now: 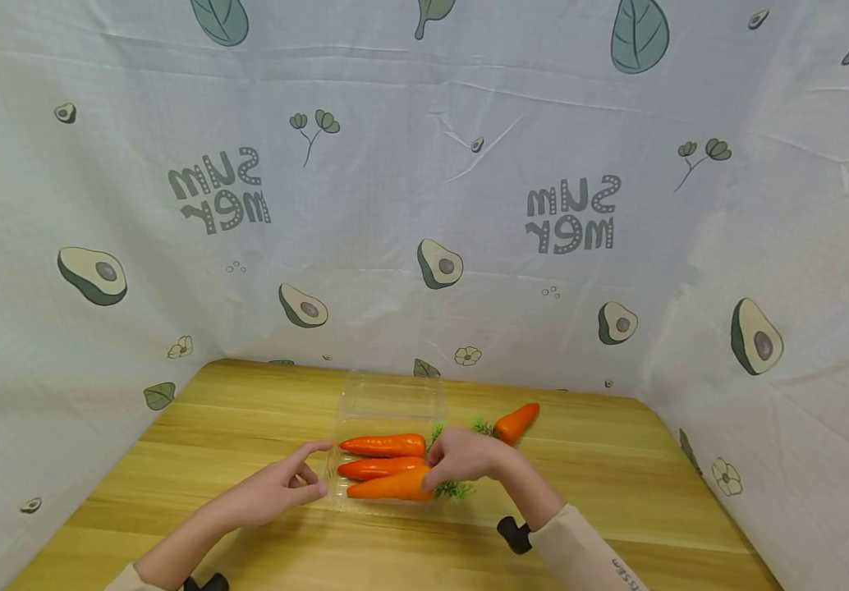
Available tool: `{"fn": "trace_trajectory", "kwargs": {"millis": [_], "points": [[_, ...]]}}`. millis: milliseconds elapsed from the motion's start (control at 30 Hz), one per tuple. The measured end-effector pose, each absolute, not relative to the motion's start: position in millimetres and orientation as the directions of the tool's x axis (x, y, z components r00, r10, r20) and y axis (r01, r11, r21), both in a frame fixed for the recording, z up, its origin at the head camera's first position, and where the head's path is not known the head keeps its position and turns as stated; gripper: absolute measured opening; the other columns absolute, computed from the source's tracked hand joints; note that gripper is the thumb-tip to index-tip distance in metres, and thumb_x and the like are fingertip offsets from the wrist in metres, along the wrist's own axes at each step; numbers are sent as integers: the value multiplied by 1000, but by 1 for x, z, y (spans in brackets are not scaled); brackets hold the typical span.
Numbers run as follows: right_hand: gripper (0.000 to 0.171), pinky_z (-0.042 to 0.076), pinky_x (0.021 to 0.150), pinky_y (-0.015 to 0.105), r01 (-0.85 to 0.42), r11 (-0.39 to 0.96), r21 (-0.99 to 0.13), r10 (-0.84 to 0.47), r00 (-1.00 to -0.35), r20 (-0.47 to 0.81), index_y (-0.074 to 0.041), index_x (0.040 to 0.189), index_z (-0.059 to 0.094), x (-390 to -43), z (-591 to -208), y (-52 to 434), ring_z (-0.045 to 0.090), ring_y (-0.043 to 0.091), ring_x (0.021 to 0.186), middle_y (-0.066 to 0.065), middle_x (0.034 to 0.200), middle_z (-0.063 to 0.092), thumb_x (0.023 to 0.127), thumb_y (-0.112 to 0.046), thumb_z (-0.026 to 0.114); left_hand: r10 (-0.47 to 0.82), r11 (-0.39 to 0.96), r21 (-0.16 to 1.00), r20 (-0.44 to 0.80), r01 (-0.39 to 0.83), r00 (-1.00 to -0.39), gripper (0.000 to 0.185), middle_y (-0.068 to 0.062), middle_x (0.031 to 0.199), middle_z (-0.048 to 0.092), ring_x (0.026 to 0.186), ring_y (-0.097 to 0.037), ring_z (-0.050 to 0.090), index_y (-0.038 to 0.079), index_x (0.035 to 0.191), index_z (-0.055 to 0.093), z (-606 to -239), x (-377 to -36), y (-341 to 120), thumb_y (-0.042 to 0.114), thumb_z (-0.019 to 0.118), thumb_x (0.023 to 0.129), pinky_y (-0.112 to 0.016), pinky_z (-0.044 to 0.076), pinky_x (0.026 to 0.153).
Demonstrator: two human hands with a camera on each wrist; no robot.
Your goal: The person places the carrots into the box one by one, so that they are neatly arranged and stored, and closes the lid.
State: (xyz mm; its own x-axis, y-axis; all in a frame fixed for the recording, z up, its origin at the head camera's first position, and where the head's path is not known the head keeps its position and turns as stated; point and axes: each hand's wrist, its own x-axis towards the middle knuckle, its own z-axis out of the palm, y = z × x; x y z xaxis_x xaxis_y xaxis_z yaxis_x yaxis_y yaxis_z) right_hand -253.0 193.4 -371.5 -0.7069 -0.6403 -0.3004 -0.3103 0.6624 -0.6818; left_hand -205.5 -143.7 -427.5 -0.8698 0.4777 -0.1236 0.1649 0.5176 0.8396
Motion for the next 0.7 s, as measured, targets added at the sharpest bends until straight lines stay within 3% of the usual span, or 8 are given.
{"fn": "trace_trajectory", "kwargs": {"millis": [267,700], "points": [[46,21,55,30,-309,659,-686,-647,-698,-307,-18,61,36,-254,-373,190,15,12,55,-6,60,22,85,-22,75,477,518,839,-122,166,-871,69,-5,108,64,98,-21,65,19,157,30,-425,-204,-143,43,62,100,-42,51,75],[46,22,55,29,-310,697,-646,-623,-708,-333,-18,59,38,-257,-371,184,17,12,54,-6,58,24,85,-24,75,483,513,842,-119,170,-867,69,-5,108,64,97,-21,65,18,158,30,-426,-204,-142,42,61,101,-42,52,75]]}}
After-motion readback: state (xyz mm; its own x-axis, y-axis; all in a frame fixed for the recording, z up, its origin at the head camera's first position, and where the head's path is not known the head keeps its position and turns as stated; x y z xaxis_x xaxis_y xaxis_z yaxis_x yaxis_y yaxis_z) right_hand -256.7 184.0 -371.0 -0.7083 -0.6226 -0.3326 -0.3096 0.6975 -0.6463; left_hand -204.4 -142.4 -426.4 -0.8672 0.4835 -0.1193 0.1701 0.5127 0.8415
